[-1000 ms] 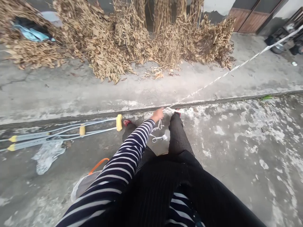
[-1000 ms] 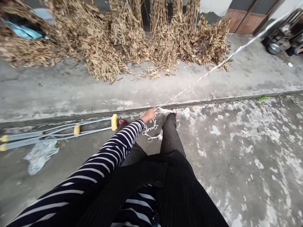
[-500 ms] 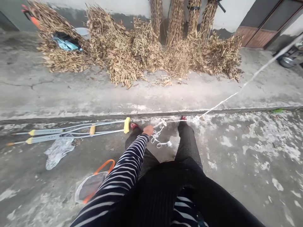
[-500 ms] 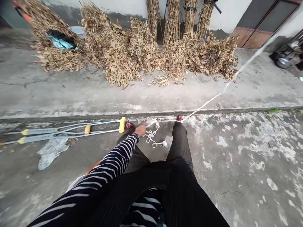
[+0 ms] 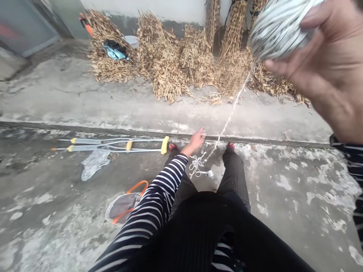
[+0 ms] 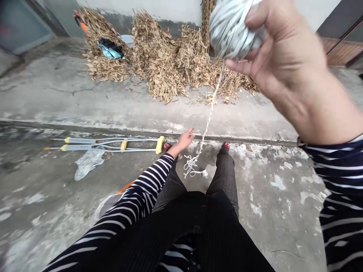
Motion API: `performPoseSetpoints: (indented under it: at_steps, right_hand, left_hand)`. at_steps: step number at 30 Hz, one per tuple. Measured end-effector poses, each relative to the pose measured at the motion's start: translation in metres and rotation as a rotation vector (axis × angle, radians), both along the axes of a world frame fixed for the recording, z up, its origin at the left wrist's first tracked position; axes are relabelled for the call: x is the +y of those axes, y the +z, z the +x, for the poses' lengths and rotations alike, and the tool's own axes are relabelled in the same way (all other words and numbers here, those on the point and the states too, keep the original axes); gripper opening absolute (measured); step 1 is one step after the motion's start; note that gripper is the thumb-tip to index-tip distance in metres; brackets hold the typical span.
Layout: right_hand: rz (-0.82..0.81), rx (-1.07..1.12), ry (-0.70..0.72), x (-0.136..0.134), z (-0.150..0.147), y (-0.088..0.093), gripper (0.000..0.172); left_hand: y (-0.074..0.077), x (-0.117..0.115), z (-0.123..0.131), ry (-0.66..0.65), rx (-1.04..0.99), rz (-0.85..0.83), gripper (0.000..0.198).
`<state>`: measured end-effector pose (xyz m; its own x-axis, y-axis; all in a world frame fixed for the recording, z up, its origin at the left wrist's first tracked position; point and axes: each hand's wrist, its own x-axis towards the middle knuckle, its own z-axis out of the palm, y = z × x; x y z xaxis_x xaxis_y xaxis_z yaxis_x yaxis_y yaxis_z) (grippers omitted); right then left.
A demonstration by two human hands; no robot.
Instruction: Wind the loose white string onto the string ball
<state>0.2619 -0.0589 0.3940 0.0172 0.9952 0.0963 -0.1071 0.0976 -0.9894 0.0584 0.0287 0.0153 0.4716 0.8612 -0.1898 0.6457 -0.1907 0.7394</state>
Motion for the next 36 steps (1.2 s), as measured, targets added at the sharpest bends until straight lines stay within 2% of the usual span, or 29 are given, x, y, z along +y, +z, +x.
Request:
performPoseSetpoints:
  at_steps: [1, 2, 4, 6, 8, 10, 13, 17, 20, 22, 26, 31, 34, 36]
  right_hand:
    - [0.081, -0.046, -0.03, -0.001, -0.01, -0.008, 0.031]
    - [0.095, -0.072, -0.034, -0.001, -0.017, -0.017, 0.036]
    - [0.016, -0.052, -0.058, 0.004, -0.025, -0.037, 0.046]
    - [-0.051, 0.021, -0.063, 0.011, -0.024, -0.055, 0.051]
    - [-0.053, 0.058, -0.055, 0.017, -0.017, -0.068, 0.052]
    - [-0.036, 0.044, -0.048, 0.019, -0.009, -0.077, 0.052]
    - [-0.057, 0.002, -0.015, 0.015, -0.001, -0.082, 0.052]
    - [-0.078, 0.022, 0.021, 0.005, 0.0, -0.086, 0.054]
    - [-0.063, 0.072, 0.011, 0.0, -0.001, -0.09, 0.052]
    - [-0.05, 0.107, -0.019, -0.002, -0.001, -0.096, 0.052]
    - [-0.048, 0.179, -0.13, -0.002, 0.008, -0.121, 0.051]
    - [-0.189, 0.296, -0.194, -0.004, 0.027, -0.162, 0.053]
    - [-0.176, 0.328, -0.258, -0.006, 0.042, -0.172, 0.05]
    - [-0.151, 0.335, -0.307, -0.006, 0.051, -0.173, 0.049]
  left_hand:
    - [0.023, 0.011, 0.008, 0.081, -0.218, 0.052, 0.05]
    - [0.05, 0.019, 0.017, 0.121, -0.47, 0.102, 0.047]
    - [0.104, 0.029, 0.034, 0.061, -0.847, 0.184, 0.05]
    - [0.151, 0.031, 0.049, 0.001, -1.031, 0.218, 0.052]
    - [0.181, 0.027, 0.058, -0.036, -1.108, 0.194, 0.048]
    - [0.191, 0.021, 0.063, -0.067, -1.124, 0.128, 0.039]
    - [0.186, 0.014, 0.064, -0.088, -1.105, 0.047, 0.028]
    - [0.18, 0.008, 0.065, -0.046, -1.098, 0.063, 0.016]
    - [0.179, 0.0, 0.064, -0.065, -1.058, 0.059, 0.018]
    - [0.172, -0.009, 0.061, -0.088, -1.021, 0.028, 0.022]
    - [0.139, -0.038, 0.051, -0.063, -0.962, -0.092, 0.022]
    - [0.088, -0.075, 0.021, -0.014, -0.825, -0.278, 0.02]
    - [0.067, -0.089, -0.002, -0.017, -0.767, -0.338, 0.02]
    - [0.061, -0.096, -0.013, -0.013, -0.735, -0.346, 0.022]
